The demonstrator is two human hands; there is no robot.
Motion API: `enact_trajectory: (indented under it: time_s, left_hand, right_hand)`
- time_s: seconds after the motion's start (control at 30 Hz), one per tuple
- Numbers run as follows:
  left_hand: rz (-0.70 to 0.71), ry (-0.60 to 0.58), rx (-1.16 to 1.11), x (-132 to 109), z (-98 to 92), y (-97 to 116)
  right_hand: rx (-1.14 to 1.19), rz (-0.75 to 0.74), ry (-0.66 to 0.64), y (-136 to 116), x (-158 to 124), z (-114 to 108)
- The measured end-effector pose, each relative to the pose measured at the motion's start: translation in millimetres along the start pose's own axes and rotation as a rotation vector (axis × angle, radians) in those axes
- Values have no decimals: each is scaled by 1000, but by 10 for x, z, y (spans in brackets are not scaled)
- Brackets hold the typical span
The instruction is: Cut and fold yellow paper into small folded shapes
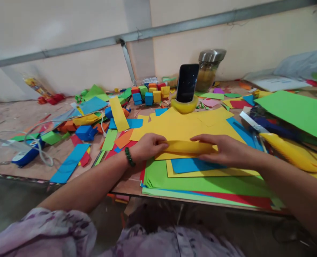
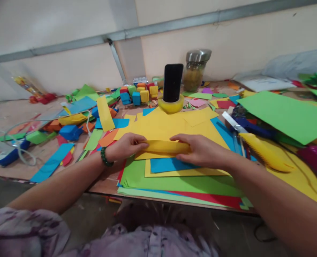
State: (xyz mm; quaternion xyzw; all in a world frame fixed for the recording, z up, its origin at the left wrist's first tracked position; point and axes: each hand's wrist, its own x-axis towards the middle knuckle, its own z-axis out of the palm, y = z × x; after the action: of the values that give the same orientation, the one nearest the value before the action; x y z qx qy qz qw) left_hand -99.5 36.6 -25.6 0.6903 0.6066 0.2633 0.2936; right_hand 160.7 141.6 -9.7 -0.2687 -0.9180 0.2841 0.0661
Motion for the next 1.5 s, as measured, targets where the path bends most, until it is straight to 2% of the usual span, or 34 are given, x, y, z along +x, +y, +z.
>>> enact_trajectory:
  time_s: [0.1, 0.2, 0.37, 0.53, 0.73, 1.03, 1.17, 1.37, 1.5]
  left_hand:
    - [-27, 6, 39, 59, 3, -52]
    - [-56, 43, 86, 92, 3, -61]
    - [-89, 89, 90, 104, -11, -38]
    - [-136, 27, -53, 71, -40, -30]
    - [-137, 69, -67, 100, -4, -62]
    - [-138, 88, -70, 140, -16, -74]
    - [-139, -1, -140, 117, -66, -77]
    - [-175, 27, -67, 107, -69, -12]
    - [-210, 28, -114, 83, -51, 25]
  right_hand:
    - [199, 144, -1, 76, 82, 18]
    - [322, 217, 46, 104, 136, 56]
    - [299, 326, 76, 31, 154, 74]
    - [144, 311, 108, -23, 151, 54]
    - [162, 320, 122, 25, 163, 61]
    - [-77, 301, 140, 27, 146, 75]
    - [-77, 313, 112, -6, 151, 71]
    - [-41, 298, 149, 1, 147, 66]
    - [6, 272, 155, 45, 152, 41]
